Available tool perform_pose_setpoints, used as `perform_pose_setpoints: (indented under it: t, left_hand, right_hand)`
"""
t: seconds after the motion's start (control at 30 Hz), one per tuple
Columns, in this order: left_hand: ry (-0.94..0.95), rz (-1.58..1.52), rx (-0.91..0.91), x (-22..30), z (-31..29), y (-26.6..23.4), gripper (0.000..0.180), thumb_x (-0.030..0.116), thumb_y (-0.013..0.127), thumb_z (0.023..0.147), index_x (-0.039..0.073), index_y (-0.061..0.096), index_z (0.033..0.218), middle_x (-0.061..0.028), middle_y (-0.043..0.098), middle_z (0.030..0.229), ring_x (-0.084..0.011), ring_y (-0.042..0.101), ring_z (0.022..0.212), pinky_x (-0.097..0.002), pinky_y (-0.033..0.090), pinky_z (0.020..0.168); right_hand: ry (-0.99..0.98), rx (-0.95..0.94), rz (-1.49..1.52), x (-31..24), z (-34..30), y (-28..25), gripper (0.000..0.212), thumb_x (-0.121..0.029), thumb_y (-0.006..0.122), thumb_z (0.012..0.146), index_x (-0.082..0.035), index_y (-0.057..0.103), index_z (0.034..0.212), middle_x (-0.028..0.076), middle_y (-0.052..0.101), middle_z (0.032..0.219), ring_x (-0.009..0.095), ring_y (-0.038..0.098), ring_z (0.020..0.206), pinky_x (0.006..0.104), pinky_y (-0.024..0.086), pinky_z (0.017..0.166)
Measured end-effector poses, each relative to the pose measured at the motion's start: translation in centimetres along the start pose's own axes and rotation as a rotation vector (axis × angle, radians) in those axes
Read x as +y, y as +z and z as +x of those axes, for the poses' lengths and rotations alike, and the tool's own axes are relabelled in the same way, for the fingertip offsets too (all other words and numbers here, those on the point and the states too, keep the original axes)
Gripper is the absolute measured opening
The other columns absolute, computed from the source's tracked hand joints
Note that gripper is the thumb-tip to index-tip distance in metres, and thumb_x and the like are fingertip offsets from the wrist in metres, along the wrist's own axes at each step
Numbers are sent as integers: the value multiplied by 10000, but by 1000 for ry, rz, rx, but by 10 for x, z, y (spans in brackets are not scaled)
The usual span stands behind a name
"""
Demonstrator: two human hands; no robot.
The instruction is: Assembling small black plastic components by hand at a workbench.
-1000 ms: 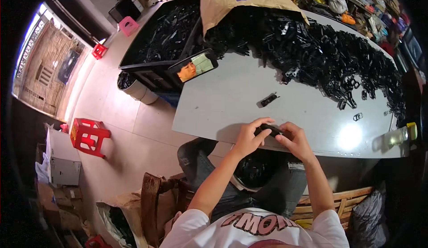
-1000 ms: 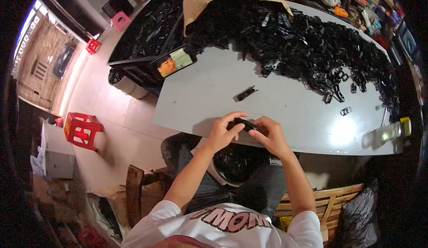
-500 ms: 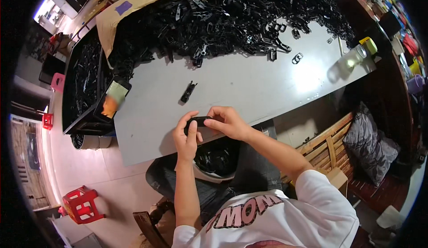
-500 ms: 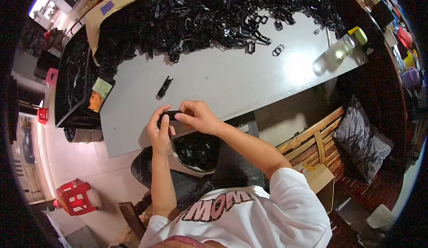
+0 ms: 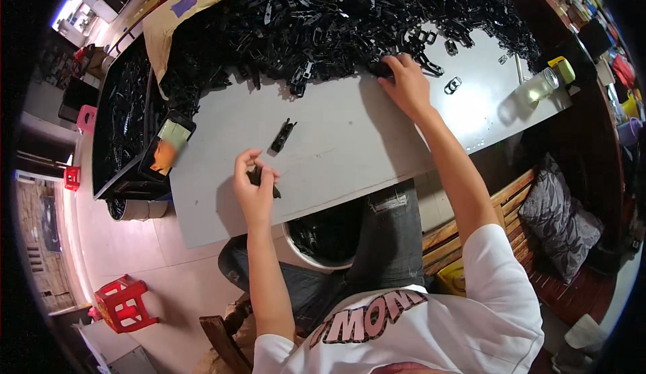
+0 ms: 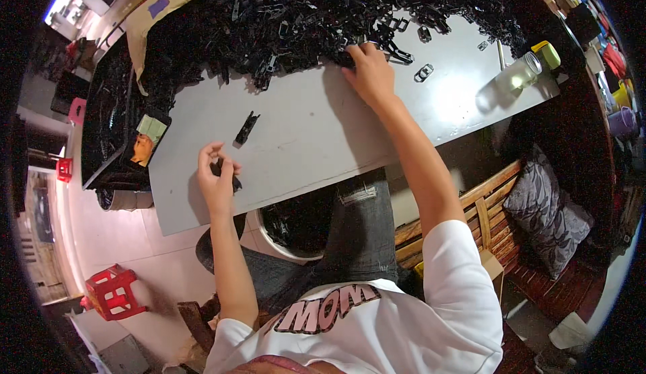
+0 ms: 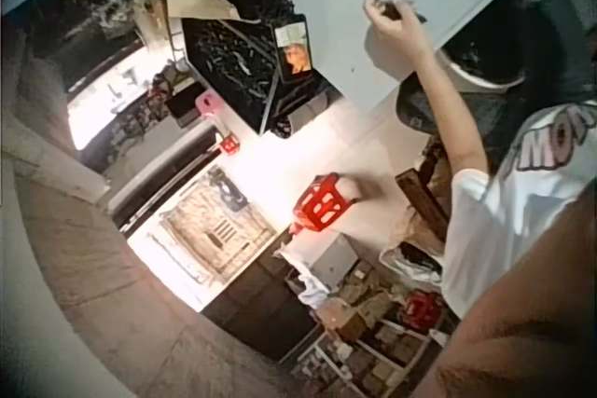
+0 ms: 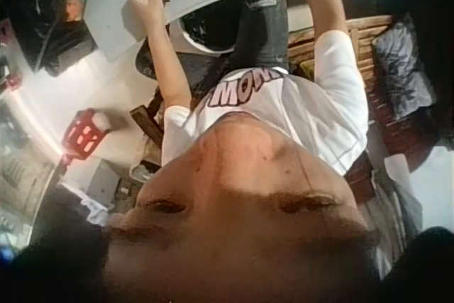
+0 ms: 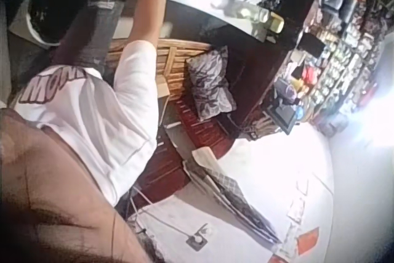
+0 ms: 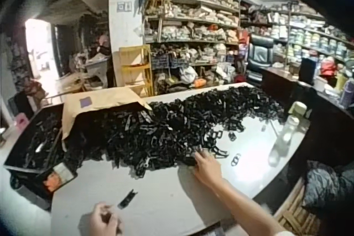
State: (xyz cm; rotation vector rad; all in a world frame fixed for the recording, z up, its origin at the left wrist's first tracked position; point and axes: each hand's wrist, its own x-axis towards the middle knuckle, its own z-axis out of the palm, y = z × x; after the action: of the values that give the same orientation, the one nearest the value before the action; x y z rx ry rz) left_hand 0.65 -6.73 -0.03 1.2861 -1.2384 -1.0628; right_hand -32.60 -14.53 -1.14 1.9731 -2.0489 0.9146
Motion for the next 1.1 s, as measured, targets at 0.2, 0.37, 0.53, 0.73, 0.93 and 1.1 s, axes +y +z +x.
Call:
perform_pose_setpoints:
  t: [0.2, 0.37, 0.53, 0.73, 0.93, 1.1]
  left_hand:
    - [222, 849, 47, 10, 21, 17, 374, 95, 666, 767, 75, 556, 1124, -91, 559, 940, -238, 575, 884, -369, 462, 776]
    - [186, 902, -43, 4, 27, 9, 300, 100, 687, 757, 68, 594, 1040, -78, 589, 917, -204, 590, 829, -339, 466, 754]
    - [160, 584, -31, -2, 2, -1, 229, 58, 691, 738, 39, 596, 946, -92, 652, 815, -249, 632, 756, -335, 480, 700]
    - [232, 547, -63, 0, -19, -1, 222, 34, 681, 755, 25, 596, 959, -60, 622, 785, -159, 596, 728, -273, 462, 709]
    - [257, 547, -99, 1, -26, 2, 228, 33, 685, 746, 28, 598, 957, -81, 621, 801, -175, 596, 737, -290, 473, 708]
    - [263, 546, -61, -3, -28, 3, 234, 39, 687, 745, 28, 597, 960, -83, 627, 804, -183, 605, 737, -296, 477, 705]
  right_hand:
    - [-45, -158, 162, -27, -11, -4, 295, -108, 657, 775, -102, 584, 1061, 102, 582, 1017, 345, 585, 886, 410, 489, 734]
    - [251, -115, 547, 16, 5, -3, 309, -68, 667, 818, -65, 594, 1119, 38, 641, 840, 94, 551, 706, 247, 464, 634]
    - [76, 53, 205, 30, 8, -27, 267, -96, 633, 829, -79, 613, 1095, 79, 657, 880, 191, 593, 685, 305, 468, 625]
    - [-20, -186, 7, -26, -15, -20, 239, -184, 644, 798, -111, 582, 1016, 104, 622, 873, 292, 614, 764, 408, 472, 642]
    - [162, -115, 63, -10, -19, -15, 154, -136, 610, 805, -109, 591, 956, 84, 626, 870, 300, 613, 753, 418, 467, 637]
    - [94, -84, -12, -25, -15, -10, 140, -158, 620, 803, -86, 588, 919, 91, 615, 869, 315, 609, 782, 410, 476, 658]
